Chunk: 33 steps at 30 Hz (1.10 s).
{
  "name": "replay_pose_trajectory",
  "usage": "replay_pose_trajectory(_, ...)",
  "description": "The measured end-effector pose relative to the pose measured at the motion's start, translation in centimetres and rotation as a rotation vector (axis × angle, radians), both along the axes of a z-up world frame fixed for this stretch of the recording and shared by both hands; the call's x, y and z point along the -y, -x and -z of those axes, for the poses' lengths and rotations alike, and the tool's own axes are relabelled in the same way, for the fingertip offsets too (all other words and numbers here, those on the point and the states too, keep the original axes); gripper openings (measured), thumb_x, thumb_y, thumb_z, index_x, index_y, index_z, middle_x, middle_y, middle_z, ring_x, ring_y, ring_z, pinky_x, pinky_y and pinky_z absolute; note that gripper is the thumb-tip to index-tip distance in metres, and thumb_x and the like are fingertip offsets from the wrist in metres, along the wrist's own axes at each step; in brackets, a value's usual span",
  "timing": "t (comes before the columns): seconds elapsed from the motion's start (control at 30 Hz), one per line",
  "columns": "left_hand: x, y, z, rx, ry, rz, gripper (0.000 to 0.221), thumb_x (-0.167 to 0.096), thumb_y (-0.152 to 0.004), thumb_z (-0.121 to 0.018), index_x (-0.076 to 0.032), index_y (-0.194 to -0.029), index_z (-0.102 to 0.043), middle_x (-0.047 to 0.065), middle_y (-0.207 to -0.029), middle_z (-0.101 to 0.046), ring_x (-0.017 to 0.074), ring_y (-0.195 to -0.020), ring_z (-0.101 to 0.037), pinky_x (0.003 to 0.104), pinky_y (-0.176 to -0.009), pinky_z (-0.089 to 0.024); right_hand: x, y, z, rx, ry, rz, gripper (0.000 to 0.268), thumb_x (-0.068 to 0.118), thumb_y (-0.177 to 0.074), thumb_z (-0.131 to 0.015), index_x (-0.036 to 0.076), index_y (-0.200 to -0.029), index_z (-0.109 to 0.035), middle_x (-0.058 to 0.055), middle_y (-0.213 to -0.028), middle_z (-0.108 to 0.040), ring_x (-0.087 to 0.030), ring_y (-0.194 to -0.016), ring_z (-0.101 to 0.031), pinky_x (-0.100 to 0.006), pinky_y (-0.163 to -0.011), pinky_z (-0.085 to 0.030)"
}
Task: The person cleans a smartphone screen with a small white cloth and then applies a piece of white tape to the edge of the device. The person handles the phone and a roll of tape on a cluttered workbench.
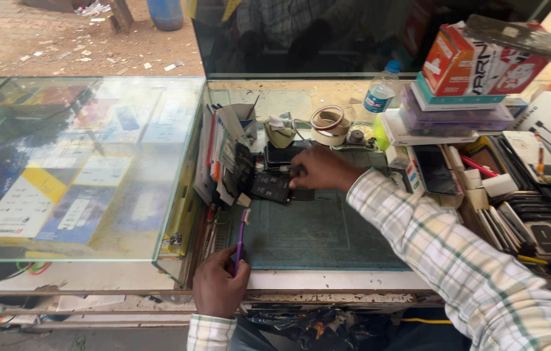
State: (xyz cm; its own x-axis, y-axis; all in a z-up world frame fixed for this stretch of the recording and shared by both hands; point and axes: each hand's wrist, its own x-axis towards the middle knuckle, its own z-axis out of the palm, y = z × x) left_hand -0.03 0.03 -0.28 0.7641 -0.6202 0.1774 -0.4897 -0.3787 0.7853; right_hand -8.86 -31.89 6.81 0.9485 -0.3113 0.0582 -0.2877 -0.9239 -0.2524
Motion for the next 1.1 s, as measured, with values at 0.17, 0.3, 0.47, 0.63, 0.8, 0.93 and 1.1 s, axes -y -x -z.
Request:
replay_pose_trajectory(0.17,0.0,0.1,0.1,-0.037,0.010,-0.016,0.037,-0.021,-0.074,-0.074,-0.005,-0.106,-0.079,0.009,-0.068,-0.071,0.0220,-0.055,-0.067,0.039,-0.056,-0.053,-4.4,0.5,1.2,0.046,0.067,0.029,0.062,0.051,-0.068,-0.090,0.005,-0.104,-0.072,-0.011,-0.101,-0.064,-0.033,-0.095,-0.068,-0.047,-0.081,-0.054)
replay_pose_trajectory(0.3,-0.3,0.1,0.3,-0.041,0.053,-0.012,0.037,-0.021,-0.074,-0.074,-0.004,-0.107,-0.079,0.010,-0.067,-0.070,0.0212,-0.053,-0.066,0.037,-0.055,-0.053,-5.3,-0.4,2.5,0.074,0.113,0.066,0.064,0.048,-0.069,-0.089,0.006,-0.112,-0.069,-0.010,-0.111,-0.061,-0.033,-0.101,-0.067,-0.048,-0.083,-0.055)
replay_pose_trajectory(0.47,-0.2,-0.1,0.6,-0.016,0.060,0.001,0.036,-0.020,-0.075,-0.074,-0.004,-0.107,-0.078,0.010,-0.066,-0.069,0.0203,-0.053,-0.066,0.037,-0.055,-0.053,-4.3,-0.4,3.2,0.100,0.089,0.081,0.058,0.041,-0.071,-0.087,0.008,-0.114,-0.068,-0.009,-0.111,-0.061,-0.033,-0.102,-0.068,-0.047,-0.083,-0.056)
replay_pose_trajectory(0.63,-0.1,0.0,0.5,-0.033,0.047,-0.002,0.035,-0.019,-0.076,-0.073,-0.004,-0.106,-0.079,0.010,-0.067,-0.069,0.0201,-0.053,-0.066,0.037,-0.055,-0.053,-4.6,0.4,2.6,0.088,0.081,0.092,0.057,0.041,-0.072,-0.087,0.007,-0.113,-0.069,-0.009,-0.111,-0.061,-0.033,-0.102,-0.067,-0.048,-0.082,-0.055)
replay_pose_trajectory(0.8,-0.2,0.0,0.4,-0.026,0.048,-0.003,0.036,-0.020,-0.075,-0.074,-0.004,-0.107,-0.078,0.011,-0.067,-0.069,0.0210,-0.054,-0.066,0.037,-0.055,-0.053,-3.6,2.0,0.0,0.127,0.067,0.075,0.049,0.040,-0.077,-0.084,0.008,-0.112,-0.069,-0.010,-0.107,-0.067,-0.032,-0.100,-0.069,-0.047,-0.084,-0.056)
replay_pose_trajectory(0.93,-0.2,0.1,0.6,-0.007,0.061,-0.006,0.033,-0.022,-0.077,-0.074,-0.004,-0.105,-0.078,0.010,-0.069,-0.071,0.0210,-0.056,-0.067,0.037,-0.056,-0.053,-0.5,5.7,-2.6,-0.050,0.052,0.195,0.033,0.029,-0.090,-0.071,0.014,-0.120,-0.071,-0.012,-0.103,-0.074,-0.031,-0.098,-0.073,-0.046,-0.091,-0.056)
replay_pose_trajectory(1.1,0.1,-0.2,0.6,-0.031,-0.016,-0.020,0.032,-0.026,-0.080,-0.075,-0.009,-0.107,-0.079,0.010,-0.068,-0.071,0.0223,-0.057,-0.068,0.038,-0.057,-0.053,3.8,11.7,-1.9,-0.101,-0.001,0.222,0.031,0.016,-0.082,-0.069,0.009,-0.112,-0.072,-0.015,-0.102,-0.074,-0.031,-0.096,-0.072,-0.046,-0.086,-0.057)
